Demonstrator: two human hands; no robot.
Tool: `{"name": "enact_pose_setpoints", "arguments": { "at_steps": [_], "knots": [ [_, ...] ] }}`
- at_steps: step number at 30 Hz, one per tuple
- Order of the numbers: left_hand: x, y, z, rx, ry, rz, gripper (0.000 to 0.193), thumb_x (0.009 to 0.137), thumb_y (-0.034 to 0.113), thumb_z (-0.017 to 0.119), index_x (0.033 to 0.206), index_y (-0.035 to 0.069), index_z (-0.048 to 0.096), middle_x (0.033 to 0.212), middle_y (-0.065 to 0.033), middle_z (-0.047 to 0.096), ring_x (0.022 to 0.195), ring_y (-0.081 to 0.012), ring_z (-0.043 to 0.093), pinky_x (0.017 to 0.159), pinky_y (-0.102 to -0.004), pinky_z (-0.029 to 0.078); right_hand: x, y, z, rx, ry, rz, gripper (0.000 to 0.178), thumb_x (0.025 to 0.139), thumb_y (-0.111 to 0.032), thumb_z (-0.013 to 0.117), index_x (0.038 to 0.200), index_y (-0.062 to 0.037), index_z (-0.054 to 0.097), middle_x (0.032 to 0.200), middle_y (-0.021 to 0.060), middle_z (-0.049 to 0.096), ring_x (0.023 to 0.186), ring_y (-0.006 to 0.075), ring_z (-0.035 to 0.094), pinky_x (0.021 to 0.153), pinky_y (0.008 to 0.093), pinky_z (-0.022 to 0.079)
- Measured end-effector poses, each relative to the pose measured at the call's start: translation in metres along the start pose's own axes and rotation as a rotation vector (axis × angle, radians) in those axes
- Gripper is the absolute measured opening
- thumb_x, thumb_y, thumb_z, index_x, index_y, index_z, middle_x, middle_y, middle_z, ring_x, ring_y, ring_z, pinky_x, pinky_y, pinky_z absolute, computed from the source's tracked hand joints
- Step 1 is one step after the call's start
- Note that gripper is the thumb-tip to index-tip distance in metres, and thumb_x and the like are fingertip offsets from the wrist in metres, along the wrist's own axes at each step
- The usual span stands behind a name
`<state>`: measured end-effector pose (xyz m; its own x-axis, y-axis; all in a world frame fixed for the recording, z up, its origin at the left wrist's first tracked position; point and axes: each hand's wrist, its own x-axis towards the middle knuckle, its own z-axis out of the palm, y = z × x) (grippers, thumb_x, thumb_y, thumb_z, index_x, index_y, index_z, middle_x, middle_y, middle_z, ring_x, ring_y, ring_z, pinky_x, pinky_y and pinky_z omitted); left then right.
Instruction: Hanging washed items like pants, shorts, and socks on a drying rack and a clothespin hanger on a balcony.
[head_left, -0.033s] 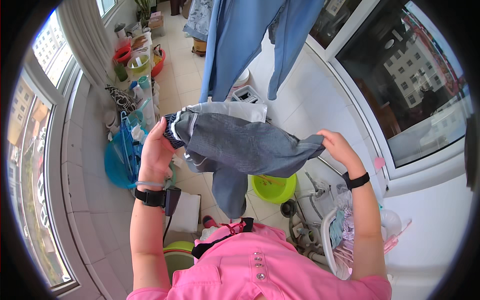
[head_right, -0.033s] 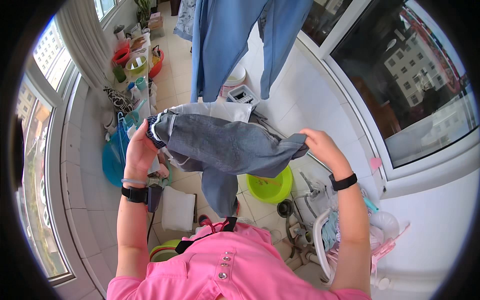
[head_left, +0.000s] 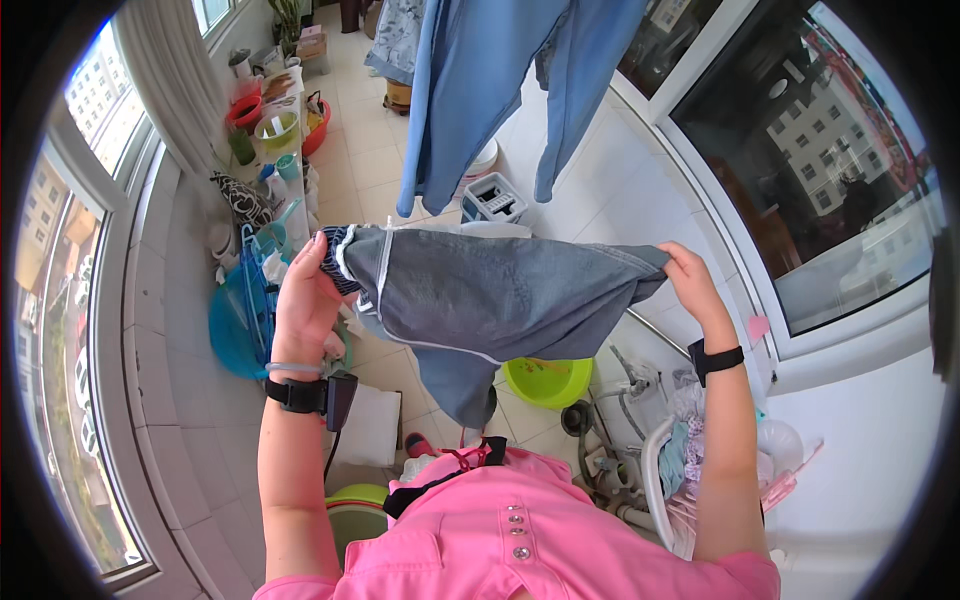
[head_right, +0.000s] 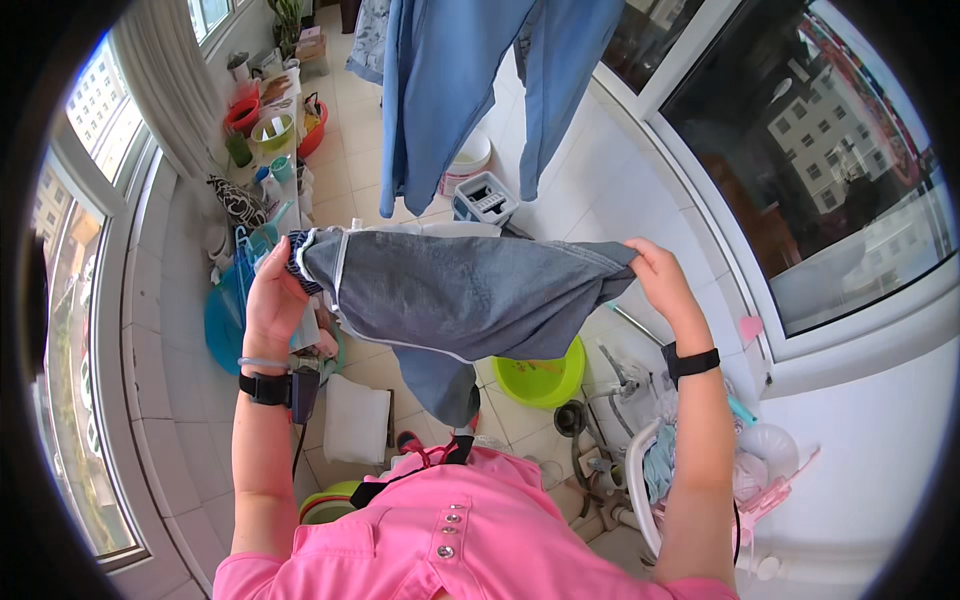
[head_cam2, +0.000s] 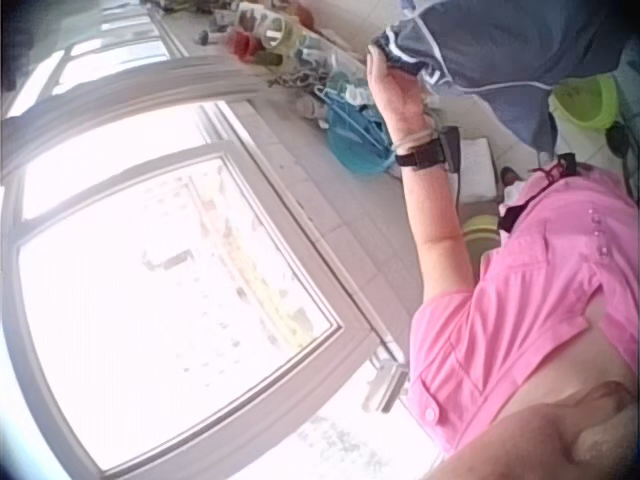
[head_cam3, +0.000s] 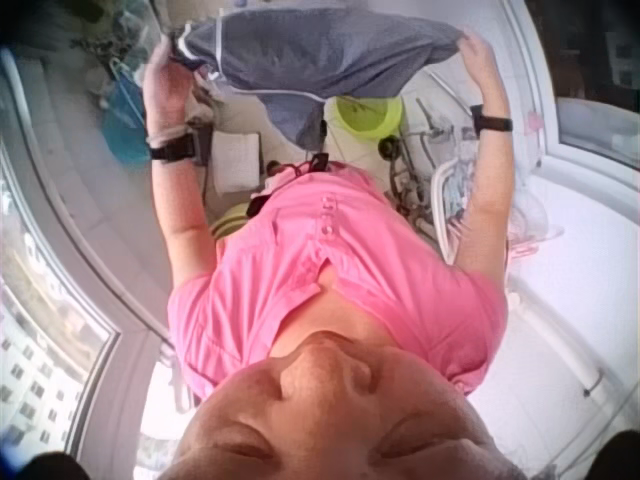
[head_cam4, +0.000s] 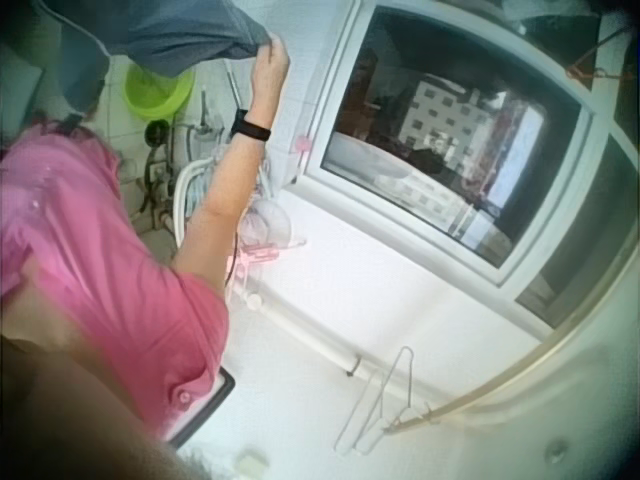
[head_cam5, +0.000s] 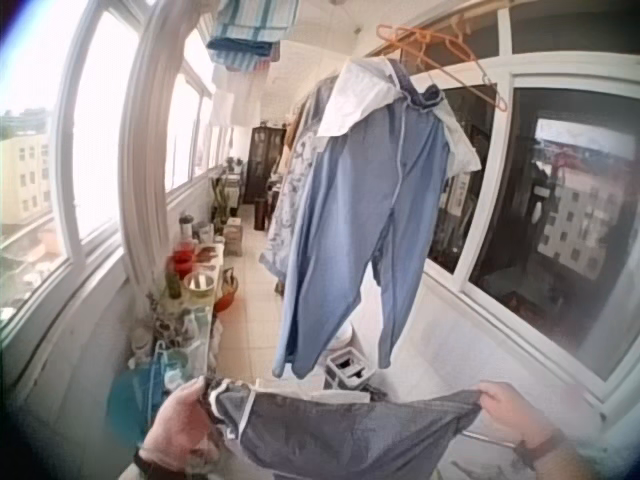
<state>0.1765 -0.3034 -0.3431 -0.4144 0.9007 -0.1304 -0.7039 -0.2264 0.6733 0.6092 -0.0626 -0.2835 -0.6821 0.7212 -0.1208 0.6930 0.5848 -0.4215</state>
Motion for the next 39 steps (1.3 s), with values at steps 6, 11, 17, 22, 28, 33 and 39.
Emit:
{"name": "enact_pose_setpoints", "arguments": {
  "at_steps": [6,11,17,22,28,33,39],
  "knots": [
    [-0.004,0.014,0.035,0.088,0.022,0.130,0.020,0.097,0.021,0.051,0.104,0.004,0.058,0.092,-0.0032,0.066,0.080,-0.0134,0.065,0.070,-0.0266,0.052,0.015,0.005,0.004,0.212,0.190,0.288,0.026,0.090,-0.005,0.042,0.106,0.0009,0.061,0.082,0.0061,0.065,0.075,0.0137,0.062,0.067,0.0252,0.050],
    [-0.013,-0.007,0.100,-0.033,-0.198,-0.134,0.023,0.098,0.015,0.044,0.117,0.003,0.052,0.103,-0.0053,0.064,0.093,-0.0170,0.063,0.081,-0.0306,0.050,0.035,0.008,0.042,0.443,0.883,0.119,0.047,0.085,0.003,0.052,0.131,-0.0052,0.045,0.131,0.0116,0.046,0.119,0.0212,0.047,0.091,0.0308,0.045],
    [0.012,-0.046,0.128,-0.013,-0.483,-0.355,0.025,0.099,0.022,0.042,0.119,0.009,0.048,0.114,-0.0042,0.059,0.105,-0.0203,0.057,0.093,-0.0370,0.044,0.008,-0.105,0.100,0.768,0.291,0.000,0.023,0.089,-0.018,0.062,0.105,-0.0024,0.058,0.077,0.0046,0.063,0.067,0.0132,0.061,0.062,0.0258,0.047],
    [0.014,-0.076,0.142,-0.026,-0.500,-0.398,0.022,0.098,0.023,0.045,0.118,0.015,0.043,0.118,-0.0005,0.053,0.110,-0.0171,0.051,0.092,-0.0365,0.041,-0.001,-0.153,0.170,0.599,0.492,-0.131,0.050,0.082,-0.033,0.069,0.116,-0.0021,0.048,0.095,0.0198,0.062,0.085,0.0319,0.064,0.073,0.0389,0.049],
    [-0.004,-0.058,0.145,0.127,-0.397,-0.211,0.031,0.095,0.019,0.048,0.125,0.013,0.043,0.124,0.0003,0.050,0.119,-0.0163,0.045,0.104,-0.0388,0.030,0.025,-0.122,0.158,0.856,0.505,0.075,0.036,0.088,-0.019,0.058,0.117,0.0019,0.051,0.101,0.0201,0.062,0.091,0.0314,0.062,0.080,0.0361,0.047],
    [-0.009,-0.045,0.083,1.440,0.027,0.455,0.046,0.077,0.010,0.072,0.116,0.000,0.049,0.112,-0.0156,0.054,0.104,-0.0264,0.055,0.085,-0.0356,0.046,0.033,-0.138,0.121,0.801,0.407,-0.056,0.028,0.091,-0.023,0.057,0.102,0.0023,0.059,0.080,0.0152,0.064,0.075,0.0202,0.061,0.069,0.0334,0.047],
    [0.000,-0.067,0.032,1.638,-0.203,0.514,0.060,0.073,0.021,0.075,0.124,0.003,0.048,0.111,-0.0206,0.056,0.100,-0.0416,0.055,0.089,-0.0419,0.045,0.022,-0.172,0.094,0.385,0.148,-0.429,0.030,0.087,-0.027,0.062,0.100,0.0009,0.062,0.083,0.0212,0.063,0.074,0.0388,0.059,0.065,0.0413,0.045]
  ]
}}
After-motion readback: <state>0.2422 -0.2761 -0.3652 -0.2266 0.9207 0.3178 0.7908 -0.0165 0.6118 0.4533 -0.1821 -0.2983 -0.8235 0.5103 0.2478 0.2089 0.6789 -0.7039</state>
